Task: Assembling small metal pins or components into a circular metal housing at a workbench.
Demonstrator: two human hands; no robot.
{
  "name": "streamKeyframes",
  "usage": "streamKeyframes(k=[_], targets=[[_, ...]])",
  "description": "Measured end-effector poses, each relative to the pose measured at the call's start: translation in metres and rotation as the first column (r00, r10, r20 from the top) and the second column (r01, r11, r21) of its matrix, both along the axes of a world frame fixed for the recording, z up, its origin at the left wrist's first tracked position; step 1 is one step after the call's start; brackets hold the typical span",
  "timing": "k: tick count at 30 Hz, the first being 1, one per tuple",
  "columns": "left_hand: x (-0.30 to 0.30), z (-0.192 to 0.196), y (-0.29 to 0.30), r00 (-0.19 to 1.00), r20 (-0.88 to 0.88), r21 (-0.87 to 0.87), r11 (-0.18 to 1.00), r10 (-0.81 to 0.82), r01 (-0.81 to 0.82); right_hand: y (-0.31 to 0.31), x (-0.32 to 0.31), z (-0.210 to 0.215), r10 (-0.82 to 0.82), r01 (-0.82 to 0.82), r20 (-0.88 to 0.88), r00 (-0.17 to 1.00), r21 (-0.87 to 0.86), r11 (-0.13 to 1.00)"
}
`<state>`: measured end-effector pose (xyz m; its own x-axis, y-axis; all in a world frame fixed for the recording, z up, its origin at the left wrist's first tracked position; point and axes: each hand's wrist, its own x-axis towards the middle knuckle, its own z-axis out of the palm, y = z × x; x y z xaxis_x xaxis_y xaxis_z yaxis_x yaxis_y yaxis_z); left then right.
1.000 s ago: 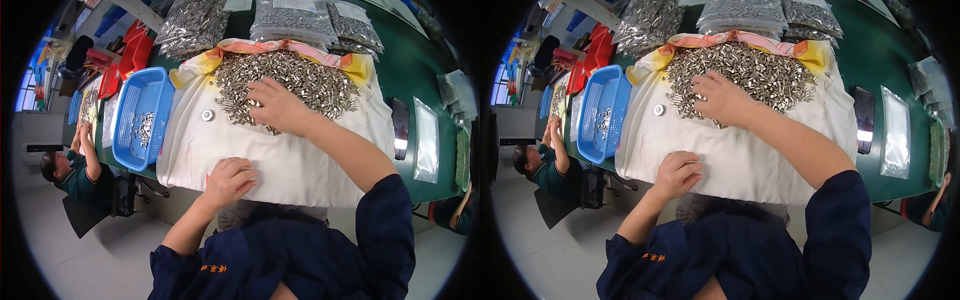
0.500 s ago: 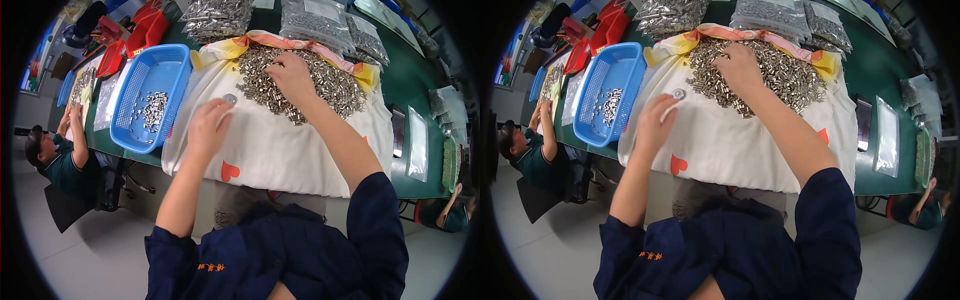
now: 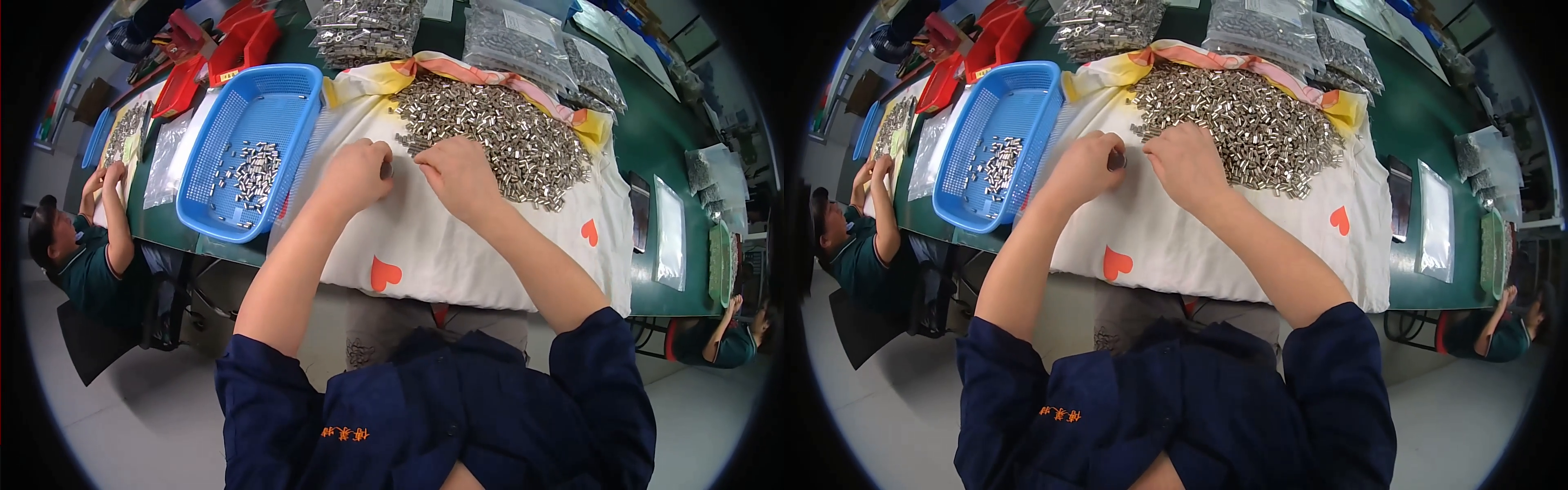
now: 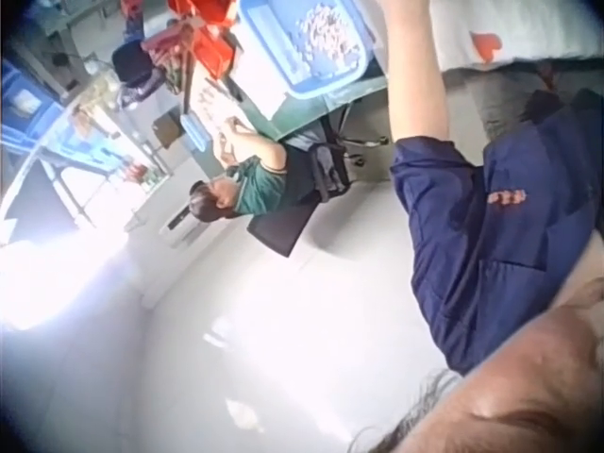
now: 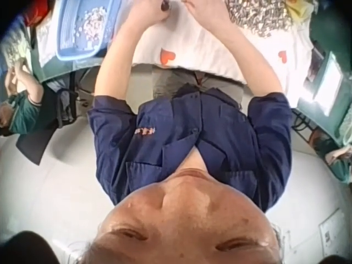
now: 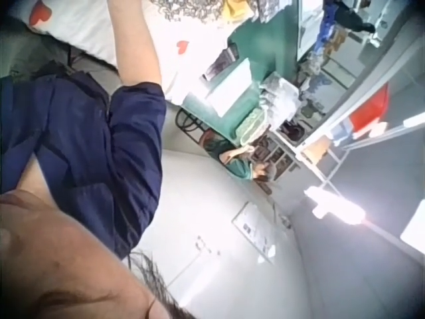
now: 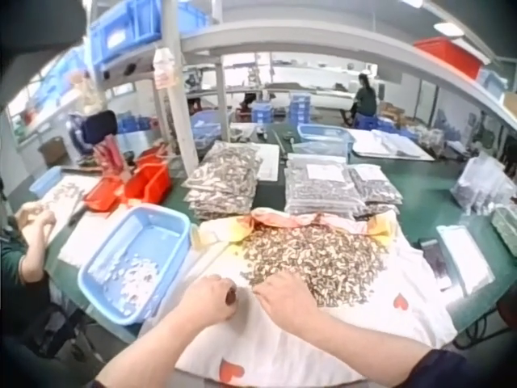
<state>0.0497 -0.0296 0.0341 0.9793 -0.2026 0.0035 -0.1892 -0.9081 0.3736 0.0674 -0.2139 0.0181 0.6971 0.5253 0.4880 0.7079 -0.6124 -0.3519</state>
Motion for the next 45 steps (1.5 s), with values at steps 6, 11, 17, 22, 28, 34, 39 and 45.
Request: streamKeyframes(k=[6, 11, 17, 22, 28, 34, 39, 45], targets=[[-0.025, -0.013, 0.016, 0.923, -0.381, -0.765, 0.541, 0.057, -0.349, -0.003, -0.001, -0.009, -0.058, 0.058, -0.034, 0.998, 0.009, 0.998], [-0.041, -0.025, 0.023, 0.891, -0.449, -0.891, -0.037, -0.057, -0.452, 0.008, 0.005, -0.011, -0.025, 0.025, 0.017, 1.0, 0.0, 1.0], [-0.049, -0.037, 0.032, 0.902, -0.377, -0.814, -0.389, -0.212, -0.431, 0.021, 0.004, -0.013, -0.011, 0.011, -0.018, 1.0, 0.007, 1.0], [-0.046, -0.039, 0.022, 0.911, -0.277, -0.686, -0.601, -0.306, -0.41, 0.02, 0.011, -0.016, -0.044, 0.066, 0.112, 0.993, -0.203, 0.977], [-0.035, -0.035, 0.013, 0.885, -0.357, -0.742, -0.485, -0.299, -0.463, 0.032, 0.019, -0.007, -0.1, 0.115, 0.059, 0.993, -0.342, 0.933], [-0.033, -0.031, 0.002, 0.873, -0.372, -0.807, -0.356, -0.314, -0.472, 0.02, 0.008, -0.012, -0.069, 0.085, 0.088, 0.994, -0.204, 0.975], [-0.035, -0.038, 0.0, 0.853, -0.417, -0.826, -0.26, -0.314, -0.5, 0.011, -0.011, -0.004, -0.066, 0.277, -0.544, 0.837, 0.316, 0.908], [-0.035, -0.034, -0.005, 0.892, -0.35, -0.919, -0.08, -0.286, -0.387, 0.01, -0.025, -0.001, 0.372, 0.39, -0.741, 0.558, 0.631, 0.671]])
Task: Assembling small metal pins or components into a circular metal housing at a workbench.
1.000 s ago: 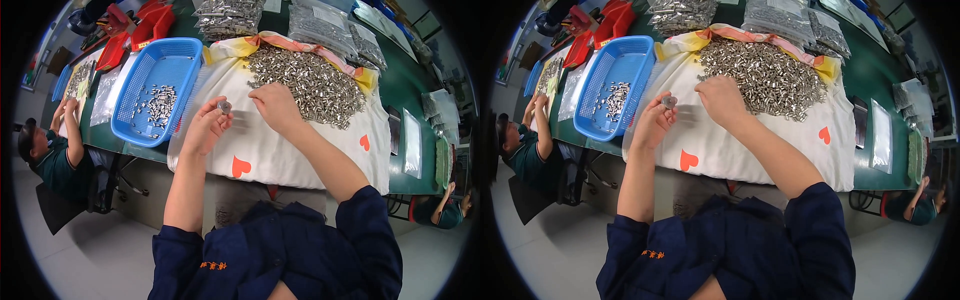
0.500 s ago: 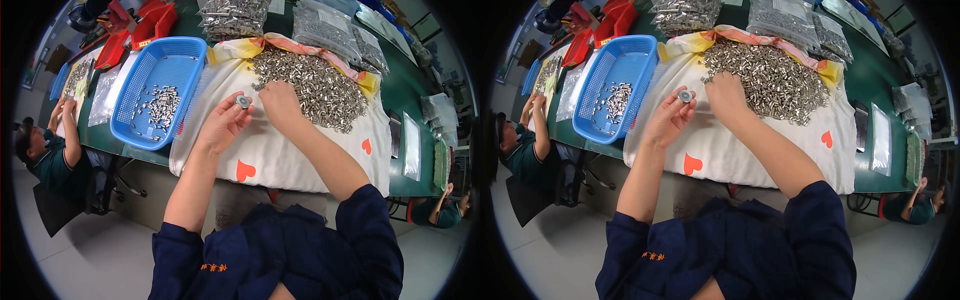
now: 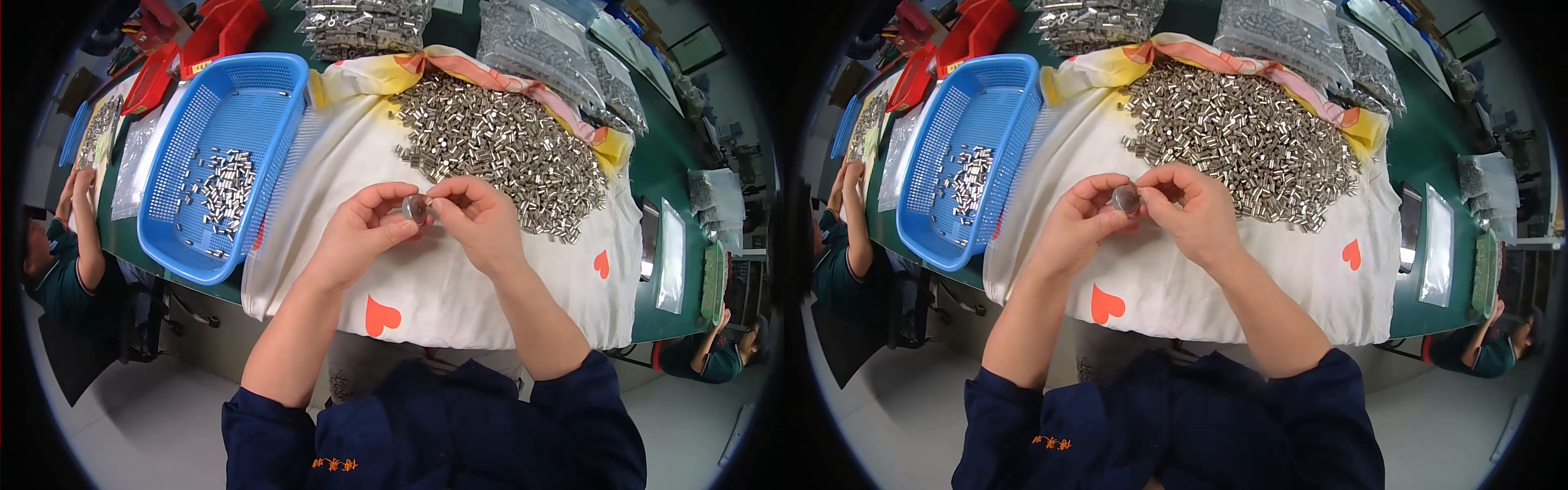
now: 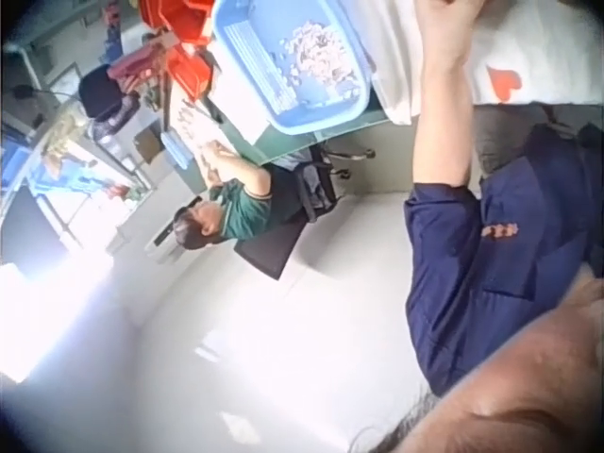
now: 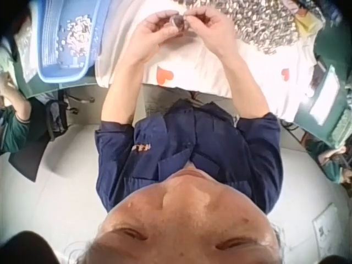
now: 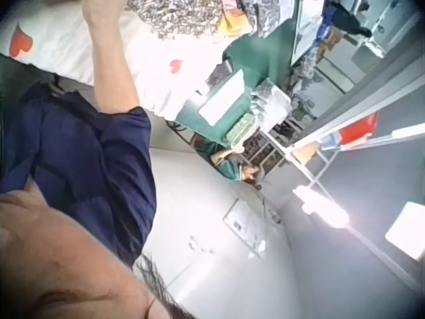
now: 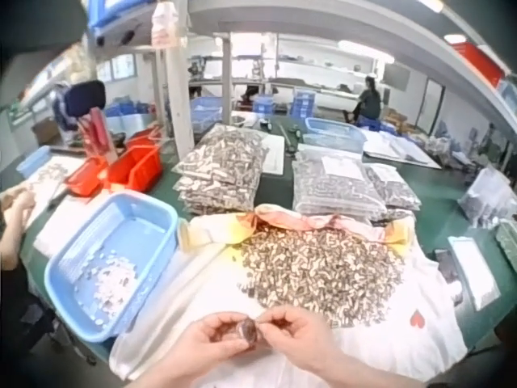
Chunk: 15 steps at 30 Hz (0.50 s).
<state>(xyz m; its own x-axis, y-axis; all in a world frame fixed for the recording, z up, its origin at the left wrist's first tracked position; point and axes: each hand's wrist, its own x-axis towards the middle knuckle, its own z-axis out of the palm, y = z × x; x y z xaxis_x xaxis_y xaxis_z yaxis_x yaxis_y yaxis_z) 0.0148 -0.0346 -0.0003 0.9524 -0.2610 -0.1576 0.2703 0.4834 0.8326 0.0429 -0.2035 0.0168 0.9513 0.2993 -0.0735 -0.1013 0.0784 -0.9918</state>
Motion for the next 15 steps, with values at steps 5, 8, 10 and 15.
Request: streamKeyframes(k=[5, 8, 10, 15], targets=[[0.003, -0.001, -0.004, 1.0, -0.016, 0.049, 0.999, 0.006, -0.005, -0.011, 0.005, -0.009, 0.056, -0.053, 0.098, 0.994, -0.034, 0.998], [0.002, 0.001, -0.005, 1.0, -0.017, 0.088, 0.996, 0.013, -0.012, -0.01, 0.003, -0.005, 0.05, -0.033, 0.113, 0.992, -0.15, 0.988], [0.002, 0.001, -0.006, 1.0, -0.014, 0.09, 0.996, 0.018, -0.016, -0.008, 0.001, 0.008, 0.076, 0.009, 0.282, 0.956, -0.29, 0.957], [-0.003, 0.0, -0.006, 0.998, 0.038, 0.203, 0.977, 0.057, -0.063, -0.005, -0.003, 0.009, 0.198, 0.234, 0.683, 0.703, -0.486, 0.842]])
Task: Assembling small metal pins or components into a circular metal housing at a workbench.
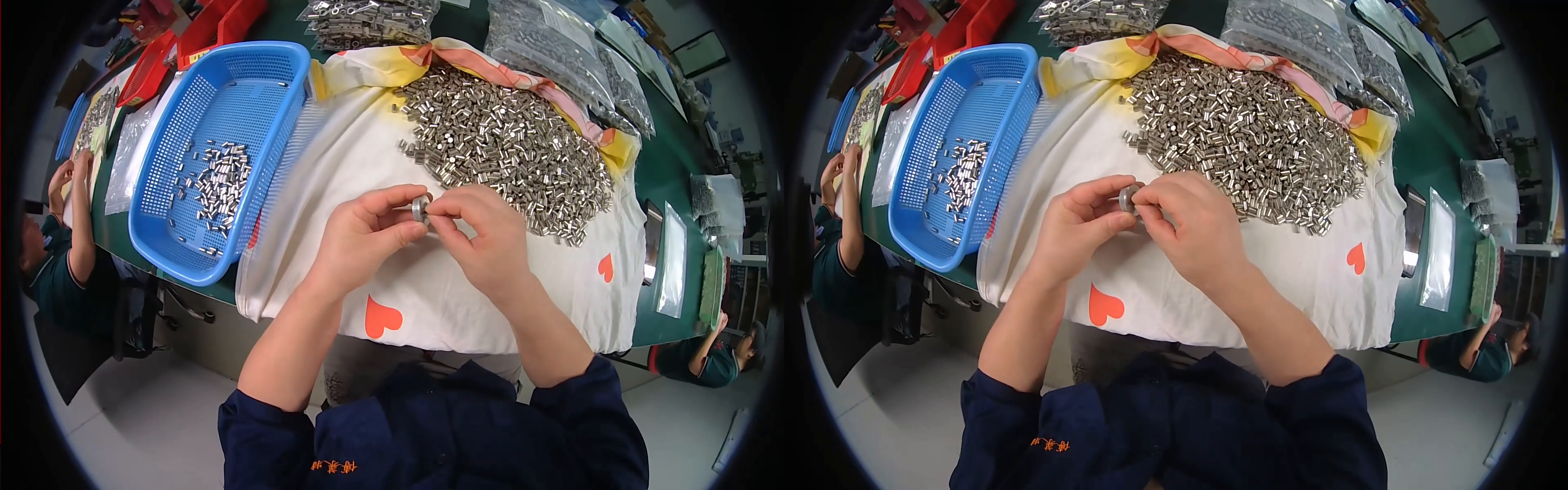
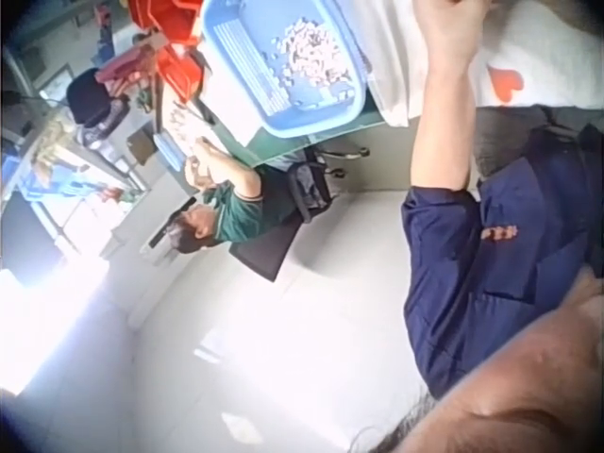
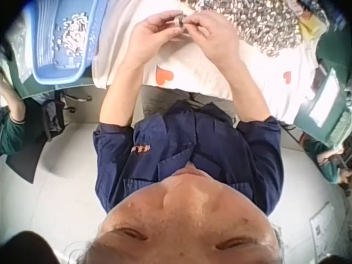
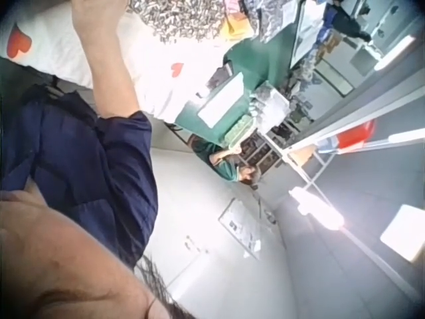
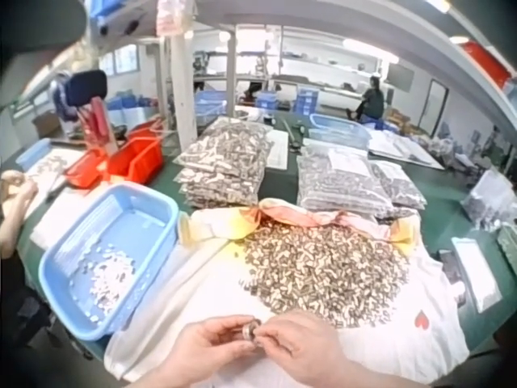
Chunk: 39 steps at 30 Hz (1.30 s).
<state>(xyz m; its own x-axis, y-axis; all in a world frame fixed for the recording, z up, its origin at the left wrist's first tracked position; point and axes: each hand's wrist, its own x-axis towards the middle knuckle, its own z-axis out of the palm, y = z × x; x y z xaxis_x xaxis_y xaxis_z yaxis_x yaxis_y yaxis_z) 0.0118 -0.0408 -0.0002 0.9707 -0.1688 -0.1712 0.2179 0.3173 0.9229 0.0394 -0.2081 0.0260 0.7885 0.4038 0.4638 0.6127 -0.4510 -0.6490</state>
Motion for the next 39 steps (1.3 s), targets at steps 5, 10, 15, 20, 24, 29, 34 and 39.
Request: streamKeyframes(k=[5, 10, 15, 20, 24, 29, 34, 39], targets=[[0.002, 0.002, 0.001, 0.999, 0.008, 0.055, 0.998, -0.034, 0.034, -0.002, 0.002, 0.007, 0.036, -0.011, -0.335, 0.942, 0.075, 0.997], [0.003, 0.0, 0.003, 0.999, 0.02, 0.069, 0.997, -0.04, 0.039, 0.005, -0.003, 0.0, -0.013, 0.083, -0.368, 0.93, 0.174, 0.981], [0.005, -0.001, 0.002, 1.0, -0.021, -0.011, 1.0, -0.003, 0.003, 0.002, -0.002, -0.006, 0.016, 0.046, -0.361, 0.933, 0.16, 0.986], [0.004, 0.003, 0.0, 0.998, -0.046, 0.012, 0.999, 0.038, -0.037, -0.004, 0.003, -0.009, -0.023, 0.038, -0.144, 0.989, 0.098, 0.994], [-0.003, 0.004, 0.001, 0.99, 0.122, 0.393, 0.919, -0.076, 0.022, -0.014, 0.019, 0.004, -0.225, 0.23, -0.189, 0.956, 0.003, 0.973], [-0.008, 0.015, -0.001, 0.958, 0.22, 0.525, 0.85, -0.185, 0.044, -0.003, 0.029, -0.004, -0.084, 0.115, 0.085, 0.993, -0.49, 0.864], [-0.007, 0.015, -0.001, 0.941, 0.275, 0.575, 0.818, -0.2, 0.006, -0.003, 0.028, -0.019, -0.085, 0.16, 0.173, 0.981, -0.485, 0.86], [-0.002, 0.005, 0.002, 0.982, 0.138, 0.456, 0.889, -0.126, 0.05, -0.005, 0.029, -0.019, -0.086, 0.133, 0.117, 0.989, -0.489, 0.862]])
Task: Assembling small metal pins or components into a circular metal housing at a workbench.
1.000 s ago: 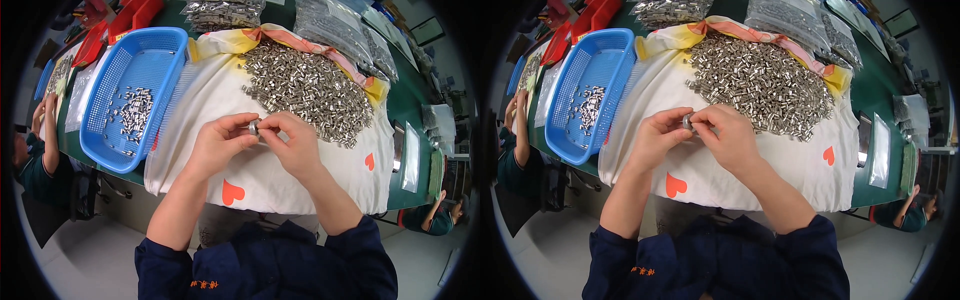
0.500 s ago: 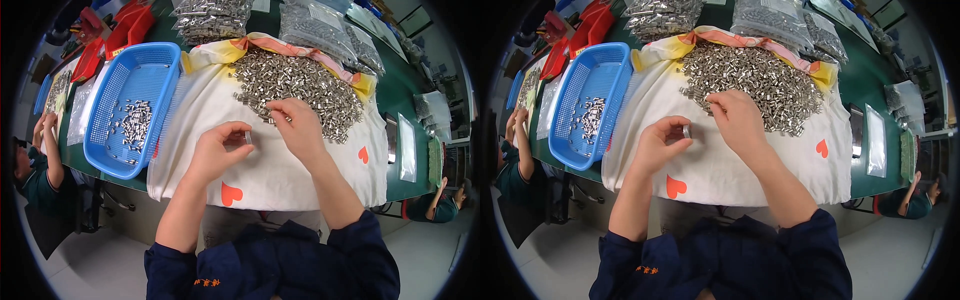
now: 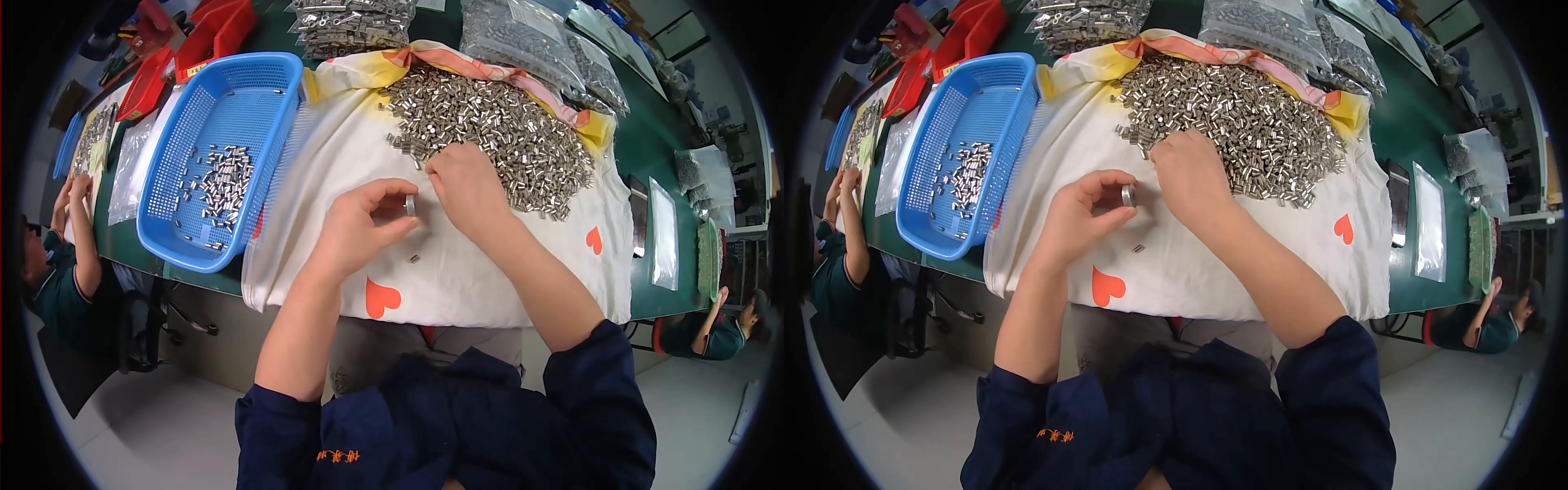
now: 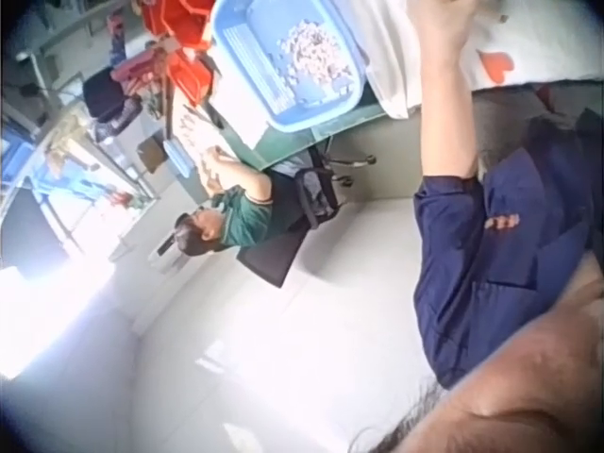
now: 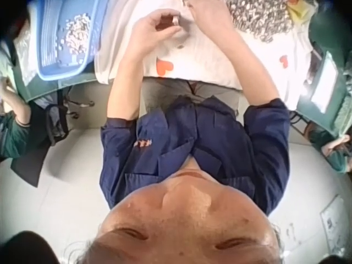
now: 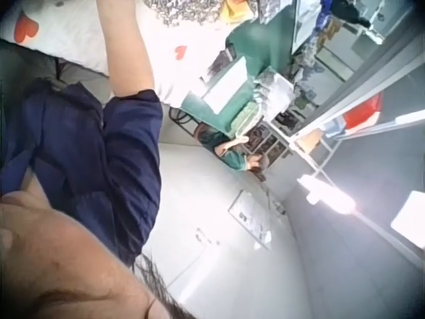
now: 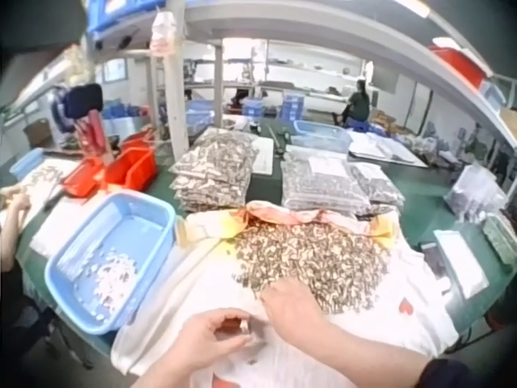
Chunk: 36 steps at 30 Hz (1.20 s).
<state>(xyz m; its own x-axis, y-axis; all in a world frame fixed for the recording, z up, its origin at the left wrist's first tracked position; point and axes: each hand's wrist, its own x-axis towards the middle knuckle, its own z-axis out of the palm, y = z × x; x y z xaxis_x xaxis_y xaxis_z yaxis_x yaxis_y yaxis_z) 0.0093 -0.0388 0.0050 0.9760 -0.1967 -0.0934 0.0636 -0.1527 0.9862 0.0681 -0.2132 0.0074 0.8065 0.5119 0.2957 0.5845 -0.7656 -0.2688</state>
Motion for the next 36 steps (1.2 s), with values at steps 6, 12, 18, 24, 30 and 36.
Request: streamKeyframes(k=[6, 12, 18, 24, 30, 36], targets=[[0.001, 0.003, 0.001, 0.984, -0.163, -0.333, 0.935, 0.066, -0.118, 0.005, -0.021, 0.023, -0.02, 0.204, -0.403, 0.915, 0.418, 0.885], [0.004, 0.001, 0.003, 0.992, -0.126, -0.397, 0.914, 0.03, -0.078, 0.002, -0.028, 0.019, 0.217, 0.175, -0.464, 0.859, 0.664, 0.727], [0.004, -0.001, 0.002, 0.991, -0.128, -0.321, 0.944, 0.042, -0.081, -0.001, -0.026, 0.02, 0.171, 0.128, -0.46, 0.871, 0.549, 0.826], [0.002, -0.003, 0.002, 0.994, -0.093, -0.196, 0.977, 0.063, -0.081, 0.005, -0.034, 0.017, 0.126, -0.09, -0.058, 0.99, 0.42, 0.903], [0.002, -0.001, 0.0, 0.994, -0.102, -0.153, 0.987, 0.037, -0.053, -0.007, -0.024, 0.02, 0.22, 0.158, -0.54, 0.813, 0.567, 0.809], [0.003, -0.001, -0.003, 0.997, -0.073, -0.118, 0.993, -0.021, 0.013, -0.01, -0.018, 0.017, 0.175, 0.31, -0.692, 0.7, 0.517, 0.798]])
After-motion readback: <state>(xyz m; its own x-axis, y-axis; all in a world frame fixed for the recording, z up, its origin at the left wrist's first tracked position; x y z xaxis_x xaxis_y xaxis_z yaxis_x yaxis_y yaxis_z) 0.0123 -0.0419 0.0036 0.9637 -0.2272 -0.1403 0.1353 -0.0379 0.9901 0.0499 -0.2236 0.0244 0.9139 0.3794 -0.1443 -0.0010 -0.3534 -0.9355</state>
